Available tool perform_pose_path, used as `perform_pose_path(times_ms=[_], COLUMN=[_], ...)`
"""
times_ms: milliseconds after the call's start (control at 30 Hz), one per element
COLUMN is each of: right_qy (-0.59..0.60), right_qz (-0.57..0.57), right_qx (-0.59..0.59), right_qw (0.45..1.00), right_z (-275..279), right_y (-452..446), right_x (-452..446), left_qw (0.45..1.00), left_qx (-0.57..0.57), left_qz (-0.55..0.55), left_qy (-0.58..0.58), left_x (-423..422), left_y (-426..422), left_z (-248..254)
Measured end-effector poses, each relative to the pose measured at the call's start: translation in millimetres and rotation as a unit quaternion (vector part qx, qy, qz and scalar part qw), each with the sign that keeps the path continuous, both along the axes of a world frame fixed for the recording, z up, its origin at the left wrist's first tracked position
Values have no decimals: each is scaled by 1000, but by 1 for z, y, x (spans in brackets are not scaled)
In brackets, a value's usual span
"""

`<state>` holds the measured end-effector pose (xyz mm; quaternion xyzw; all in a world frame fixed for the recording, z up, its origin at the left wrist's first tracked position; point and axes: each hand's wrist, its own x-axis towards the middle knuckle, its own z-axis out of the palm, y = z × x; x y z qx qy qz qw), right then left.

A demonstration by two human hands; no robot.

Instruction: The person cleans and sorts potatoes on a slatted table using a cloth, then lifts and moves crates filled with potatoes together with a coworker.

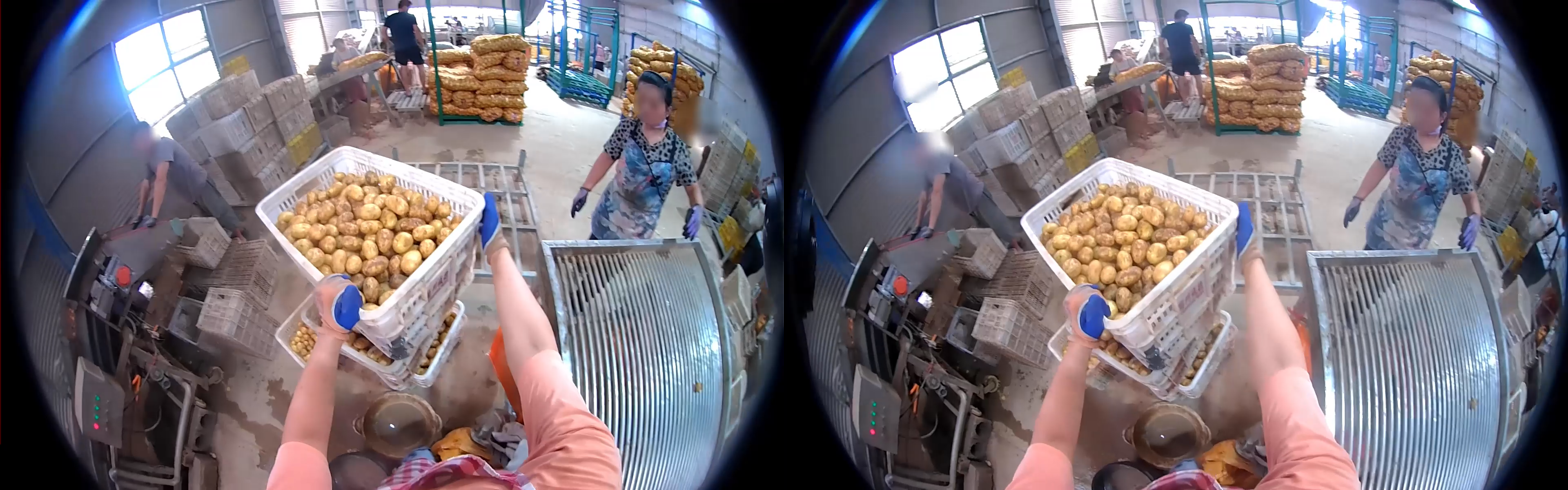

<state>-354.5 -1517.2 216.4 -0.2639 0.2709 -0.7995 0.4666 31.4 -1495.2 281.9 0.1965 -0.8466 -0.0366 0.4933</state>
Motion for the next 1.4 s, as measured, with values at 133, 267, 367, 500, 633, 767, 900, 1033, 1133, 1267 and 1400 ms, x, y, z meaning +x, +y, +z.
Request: perform_pose_path(times_ms=[133,267,367,500,633,767,900,1033,1133,1267,1400], right_qy=[306,400,446,424,455,475,516,521,216,54,86], right_qz=[-80,114,34,0,-78,-120,-177,-150,-12,13,125], right_qx=[100,235,207,221,200,231,223,301,76,127,285], right_qw=[943,878,870,878,864,840,808,784,973,990,946], right_z=[46,92,54,52,65,81,81,93,68,-36,-127], right_y=[-7,-2,-26,-15,47,119,182,217,225,203,182], right_x=[-15,-27,-45,-35,4,63,101,123,122,96,118], left_qw=[1000,999,998,999,910,918,942,892,761,749,803], left_qx=[-20,-41,-43,17,302,290,221,387,594,643,589], left_qz=[10,-9,5,21,-94,-125,-149,-96,-158,-89,-1], left_qy=[3,22,41,47,270,242,206,215,210,133,87], left_x=[-3,-5,0,13,39,87,117,128,131,131,147], left_y=[2,0,-2,3,25,36,51,78,86,63,45], left_z=[5,6,-3,-13,-7,8,24,36,59,73,48])
